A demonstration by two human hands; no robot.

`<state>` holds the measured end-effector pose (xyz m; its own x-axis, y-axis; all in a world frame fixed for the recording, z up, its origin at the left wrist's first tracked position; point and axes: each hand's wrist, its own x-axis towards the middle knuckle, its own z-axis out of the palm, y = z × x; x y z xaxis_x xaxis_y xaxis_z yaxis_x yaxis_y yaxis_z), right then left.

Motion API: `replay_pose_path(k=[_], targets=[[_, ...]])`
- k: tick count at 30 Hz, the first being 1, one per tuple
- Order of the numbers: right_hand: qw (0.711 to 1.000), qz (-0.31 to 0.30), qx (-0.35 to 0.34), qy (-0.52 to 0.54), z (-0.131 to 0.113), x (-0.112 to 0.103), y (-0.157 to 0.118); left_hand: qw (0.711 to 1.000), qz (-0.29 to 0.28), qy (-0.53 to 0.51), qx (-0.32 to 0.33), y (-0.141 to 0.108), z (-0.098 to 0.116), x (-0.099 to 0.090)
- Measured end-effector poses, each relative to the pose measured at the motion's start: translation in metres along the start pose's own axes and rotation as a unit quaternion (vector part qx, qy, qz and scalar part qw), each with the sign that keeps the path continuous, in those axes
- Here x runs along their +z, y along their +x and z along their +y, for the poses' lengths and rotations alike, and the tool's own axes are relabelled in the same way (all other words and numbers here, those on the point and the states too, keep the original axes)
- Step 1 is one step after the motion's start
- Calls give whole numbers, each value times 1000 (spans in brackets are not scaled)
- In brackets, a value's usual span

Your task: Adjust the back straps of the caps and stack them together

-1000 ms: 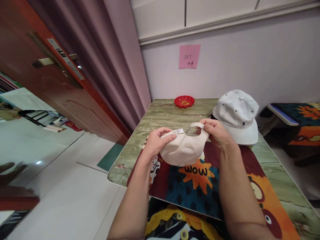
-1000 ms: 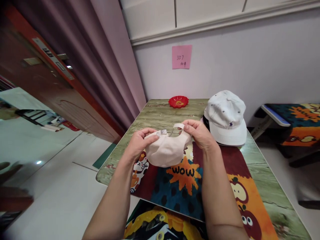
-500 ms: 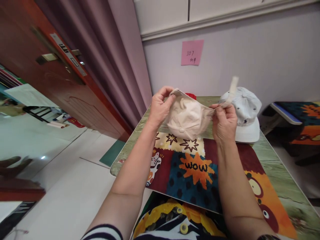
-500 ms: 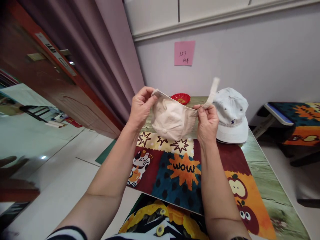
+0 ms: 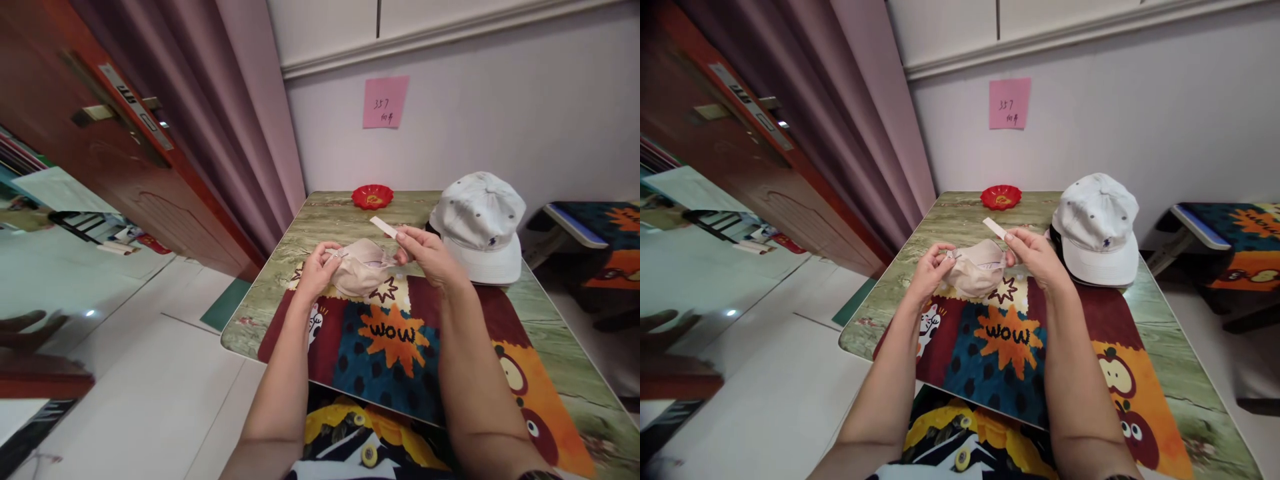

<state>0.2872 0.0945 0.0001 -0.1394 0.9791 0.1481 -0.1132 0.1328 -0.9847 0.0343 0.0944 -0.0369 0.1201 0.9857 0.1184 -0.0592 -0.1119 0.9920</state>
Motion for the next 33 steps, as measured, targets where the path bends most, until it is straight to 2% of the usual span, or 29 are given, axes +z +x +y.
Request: replay_pose_path(k=[4, 7, 16, 19, 24, 26, 29, 33], targets=[[998, -40, 51, -3, -3, 10, -2, 1000, 21, 3, 16, -3, 6, 7], [996, -46, 74, -14, 1, 21, -1, 998, 36, 32, 44, -4, 8, 11], [991, -77, 26, -102, 16, 42, 4, 971, 4, 180, 154, -5, 9, 26], [990, -64, 26, -121, 17, 42, 5, 936, 23, 277, 214, -3, 7, 29], [990, -37, 23, -136, 21, 43, 7, 846, 63, 439, 296, -4, 9, 33], [989, -38, 24, -138, 21, 44, 7, 831, 65, 460, 306, -5, 10, 34], [991, -55, 37, -117, 18, 46, 6, 840, 84, 436, 313, -5, 10, 34], [995, -30, 41, -86, 9, 41, 3, 891, 112, 347, 272, -4, 6, 30]])
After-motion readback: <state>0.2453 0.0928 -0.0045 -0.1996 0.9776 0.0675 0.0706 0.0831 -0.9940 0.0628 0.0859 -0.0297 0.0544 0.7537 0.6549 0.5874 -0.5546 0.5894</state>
